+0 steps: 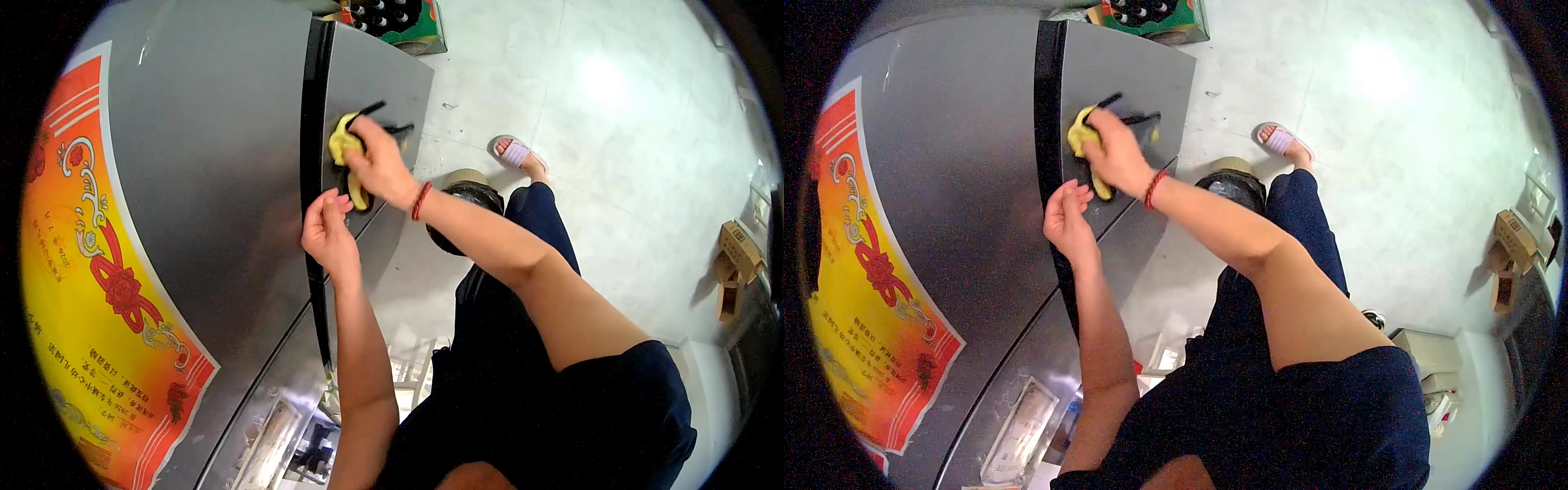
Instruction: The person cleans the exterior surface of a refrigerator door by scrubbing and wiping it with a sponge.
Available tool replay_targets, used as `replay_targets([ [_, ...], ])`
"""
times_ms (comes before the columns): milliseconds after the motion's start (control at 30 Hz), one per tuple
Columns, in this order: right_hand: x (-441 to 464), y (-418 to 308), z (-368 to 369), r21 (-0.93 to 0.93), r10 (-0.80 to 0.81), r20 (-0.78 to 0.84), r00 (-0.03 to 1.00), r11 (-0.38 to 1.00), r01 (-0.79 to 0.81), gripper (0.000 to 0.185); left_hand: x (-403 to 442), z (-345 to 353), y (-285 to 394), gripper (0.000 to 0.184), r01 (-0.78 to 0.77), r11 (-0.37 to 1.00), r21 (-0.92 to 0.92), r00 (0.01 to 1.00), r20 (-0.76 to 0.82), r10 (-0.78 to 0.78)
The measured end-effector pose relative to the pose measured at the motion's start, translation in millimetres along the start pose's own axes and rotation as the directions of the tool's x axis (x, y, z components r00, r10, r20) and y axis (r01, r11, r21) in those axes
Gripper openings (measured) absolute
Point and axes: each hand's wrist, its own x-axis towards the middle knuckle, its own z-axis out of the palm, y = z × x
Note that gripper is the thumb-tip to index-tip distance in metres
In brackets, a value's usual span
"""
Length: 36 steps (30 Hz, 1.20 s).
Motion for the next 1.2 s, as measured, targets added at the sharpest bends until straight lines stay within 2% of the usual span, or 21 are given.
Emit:
replay_targets([
  [33,6,4,-2,-0.004,0.054,0.010,0.998,0.999,-0.054,0.023,0,0,0,0.019,-0.010,1.000,0.012,1.000,-0.001,0.010],
  [67,29,14,-6,0.054,0.230,-0.033,0.973,0.972,-0.228,0.025,-1,1,0,0.019,-0.016,1.000,0.025,1.000,-0.004,0.016],
  [133,49,23,-14,0.003,0.336,0.008,0.942,0.942,-0.336,0.025,1,2,-1,0.019,-0.036,0.999,0.035,0.999,-0.018,0.037],
  [200,29,14,-9,-0.038,0.217,0.034,0.975,0.976,-0.216,0.025,-1,5,-4,0.017,-0.039,0.999,0.022,0.998,-0.049,0.041],
  [233,10,-7,-12,0.024,0.185,0.140,0.973,0.981,-0.191,0.021,0,7,-5,0.016,-0.045,0.999,0.005,0.996,-0.071,0.045],
  [267,-13,-25,-7,0.061,0.008,0.140,0.990,0.998,-0.017,0.022,-2,6,-7,0.015,-0.039,0.999,-0.005,0.996,-0.083,0.038],
  [333,-19,-52,-15,0.195,0.128,0.364,0.923,0.958,-0.210,0.025,1,4,-8,0.015,-0.048,0.998,-0.028,0.993,-0.106,0.045],
  [433,25,-23,4,0.044,-0.118,-0.049,0.992,0.992,0.120,0.029,1,6,-7,0.015,-0.030,0.999,-0.032,0.996,-0.087,0.027],
  [500,80,-7,-1,0.063,0.032,-0.060,0.998,0.998,-0.028,0.028,0,6,-6,0.015,-0.036,0.999,0.001,0.995,-0.089,0.036],
  [567,108,36,0,-0.046,0.121,-0.232,0.965,0.990,-0.135,0.030,-1,5,-6,0.016,-0.026,1.000,0.012,0.996,-0.084,0.027],
  [600,107,57,-4,0.092,0.349,-0.169,0.922,0.937,-0.338,0.031,0,5,-4,0.016,-0.030,0.999,0.017,0.996,-0.081,0.031],
  [633,85,95,10,0.065,0.477,-0.189,0.859,0.878,-0.473,0.033,2,6,-4,0.016,-0.032,0.999,0.007,0.996,-0.080,0.033],
  [700,42,106,17,-0.020,0.568,-0.107,0.816,0.819,-0.573,0.034,1,4,-7,0.017,-0.023,1.000,-0.004,0.997,-0.074,0.023],
  [767,5,70,18,-0.089,0.519,-0.008,0.855,0.851,-0.518,0.030,0,4,-6,0.016,-0.013,0.999,-0.037,0.997,-0.074,0.011],
  [867,15,-20,1,-0.024,0.147,0.059,0.987,0.989,-0.146,0.028,1,5,-5,0.015,-0.013,0.997,-0.080,0.997,-0.074,0.007],
  [967,54,-20,4,0.059,0.007,-0.070,0.997,0.998,-0.003,0.022,-1,4,-7,0.015,-0.008,0.997,-0.079,0.996,-0.092,0.000],
  [1000,51,16,16,0.176,0.195,-0.065,0.979,0.968,-0.181,0.024,2,5,-8,0.016,-0.014,0.997,-0.079,0.995,-0.099,0.006],
  [1067,34,42,14,0.116,0.384,0.013,0.923,0.916,-0.383,0.019,2,4,-8,0.015,-0.003,0.995,-0.100,0.993,-0.122,-0.009],
  [1133,11,27,12,0.025,0.596,0.148,0.789,0.795,-0.606,0.016,2,7,-5,0.015,0.003,0.991,-0.133,0.988,-0.150,-0.023],
  [1167,1,10,9,0.018,0.641,0.229,0.733,0.750,-0.661,0.017,2,7,-4,0.017,0.010,0.993,-0.117,0.989,-0.148,-0.027],
  [1200,-14,-3,7,0.023,0.575,0.292,0.764,0.794,-0.607,0.017,1,7,-2,0.018,0.040,0.994,-0.105,0.984,-0.169,-0.058],
])
